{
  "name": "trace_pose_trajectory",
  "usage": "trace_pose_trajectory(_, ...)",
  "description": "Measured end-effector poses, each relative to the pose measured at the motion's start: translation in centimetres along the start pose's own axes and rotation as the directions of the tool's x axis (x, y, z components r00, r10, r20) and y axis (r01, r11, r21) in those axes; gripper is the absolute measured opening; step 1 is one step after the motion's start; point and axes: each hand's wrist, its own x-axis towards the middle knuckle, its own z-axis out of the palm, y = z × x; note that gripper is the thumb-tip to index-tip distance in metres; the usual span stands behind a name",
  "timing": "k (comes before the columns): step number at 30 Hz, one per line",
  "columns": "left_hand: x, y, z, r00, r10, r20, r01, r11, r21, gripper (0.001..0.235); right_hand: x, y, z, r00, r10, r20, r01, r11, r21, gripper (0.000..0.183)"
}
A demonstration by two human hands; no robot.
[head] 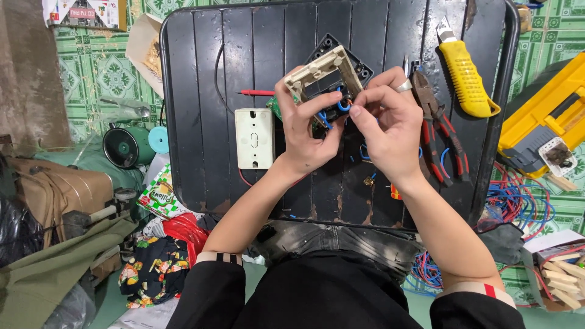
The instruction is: The person uses a screwdriver to loosen and tighten screws on a white electrical switch while holding it in their left hand. They adjust blue wires inside the switch housing and repeatedly check the connections throughout the clip.
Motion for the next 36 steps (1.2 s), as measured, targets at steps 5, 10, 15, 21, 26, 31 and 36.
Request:
trace_pose_trajectory(5,0.1,-0.1,-0.2,0.999,0.050,-0.017,-0.049,0.997,0.055,0.049,0.1,0.3,-0.3,0.998,0.058,0.019,-0.059,0.996,0.071,0.005)
trace_pose_trajectory(10,0.1,0.3,0.0,0.999,-0.029,-0.033,0.029,0.999,0.019,0.052,0.3,-0.5,0.4,0.982,-0.176,-0.065,0.168,0.979,-0.114,0.011)
trace_pose_trajectory(15,0.0,0.5,0.0,0.998,-0.038,-0.043,0.040,0.998,0.043,0.051,0.4,0.0,0.6,0.873,-0.485,-0.057,0.432,0.821,-0.374,0.019)
trace_pose_trajectory(21,1.1,2.1,-0.3,1.000,-0.005,0.015,0.005,0.999,0.039,0.059,0.9,-1.2,-0.4,0.834,-0.542,0.105,0.520,0.707,-0.479,0.021)
trace_pose_trajectory(26,1.2,3.1,-1.7,0.968,-0.135,0.210,0.108,0.985,0.136,0.058,0.4,-2.2,0.2,0.971,-0.240,0.024,0.234,0.913,-0.336,0.014)
trace_pose_trajectory(31,1.0,3.0,-1.8,0.968,-0.108,0.226,0.056,0.973,0.224,0.061,0.2,-1.7,0.5,0.951,-0.306,0.031,0.294,0.875,-0.384,0.007)
trace_pose_trajectory(36,0.2,2.8,-1.6,0.967,-0.083,0.240,0.012,0.958,0.286,0.059,-0.2,-1.6,1.6,0.950,-0.311,-0.024,0.283,0.891,-0.355,0.007)
